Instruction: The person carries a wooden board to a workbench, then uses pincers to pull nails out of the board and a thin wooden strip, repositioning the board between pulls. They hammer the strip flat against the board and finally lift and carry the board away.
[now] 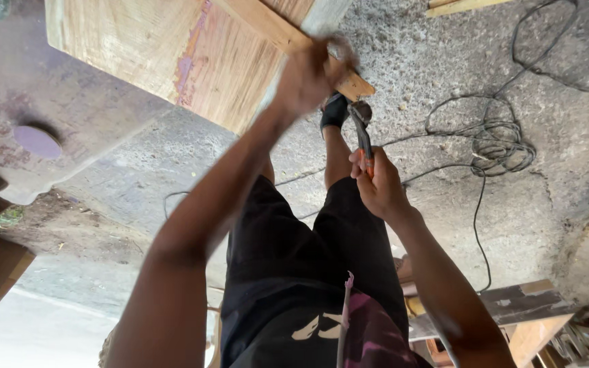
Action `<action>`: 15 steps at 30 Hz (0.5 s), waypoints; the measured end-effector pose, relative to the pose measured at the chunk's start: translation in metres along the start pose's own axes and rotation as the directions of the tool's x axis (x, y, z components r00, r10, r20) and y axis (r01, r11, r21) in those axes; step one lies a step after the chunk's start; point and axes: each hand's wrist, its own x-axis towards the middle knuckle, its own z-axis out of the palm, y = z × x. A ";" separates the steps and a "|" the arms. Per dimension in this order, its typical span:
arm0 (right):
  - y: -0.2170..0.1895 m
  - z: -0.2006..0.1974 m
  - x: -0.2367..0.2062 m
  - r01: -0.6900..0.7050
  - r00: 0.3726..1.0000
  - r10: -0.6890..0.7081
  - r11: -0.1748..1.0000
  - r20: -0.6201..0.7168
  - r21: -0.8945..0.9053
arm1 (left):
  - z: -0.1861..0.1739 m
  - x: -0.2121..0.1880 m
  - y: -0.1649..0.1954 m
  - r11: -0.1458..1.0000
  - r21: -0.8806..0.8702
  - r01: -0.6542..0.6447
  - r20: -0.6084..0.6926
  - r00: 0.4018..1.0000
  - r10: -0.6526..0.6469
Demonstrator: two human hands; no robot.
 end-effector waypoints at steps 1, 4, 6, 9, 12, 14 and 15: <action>-0.004 -0.002 0.001 0.015 1.000 -0.015 1.000 0.004 0.008 | 0.011 -0.020 0.001 0.893 -0.282 -0.350 -0.060 0.936 0.348; -0.014 0.000 0.004 0.063 0.995 -0.064 0.998 0.075 0.011 | 0.032 -0.056 -0.004 0.781 -0.601 0.171 0.190 0.979 -0.069; -0.019 0.002 0.004 0.011 0.990 -0.016 0.999 0.138 0.036 | 0.038 -0.069 -0.009 0.526 -0.837 0.148 0.155 0.987 -0.032; -0.031 0.000 0.004 -0.196 0.966 0.160 0.964 0.202 0.178 | 0.033 -0.076 -0.013 0.648 -0.762 0.003 -0.068 0.994 -0.085; -0.047 -0.010 0.007 -0.495 0.869 0.437 0.782 0.234 0.378 | 0.011 -0.077 -0.013 0.443 -0.885 -0.146 -0.206 0.974 -0.091; -0.057 -0.020 0.016 -0.636 0.762 0.620 0.660 0.187 0.400 | -0.012 -0.073 -0.012 0.370 -0.922 -0.119 -0.183 0.973 -0.143; -0.060 -0.025 0.024 -0.614 0.779 0.579 0.627 0.240 0.479 | -0.024 -0.069 -0.012 0.333 -0.937 -0.107 -0.170 0.971 -0.166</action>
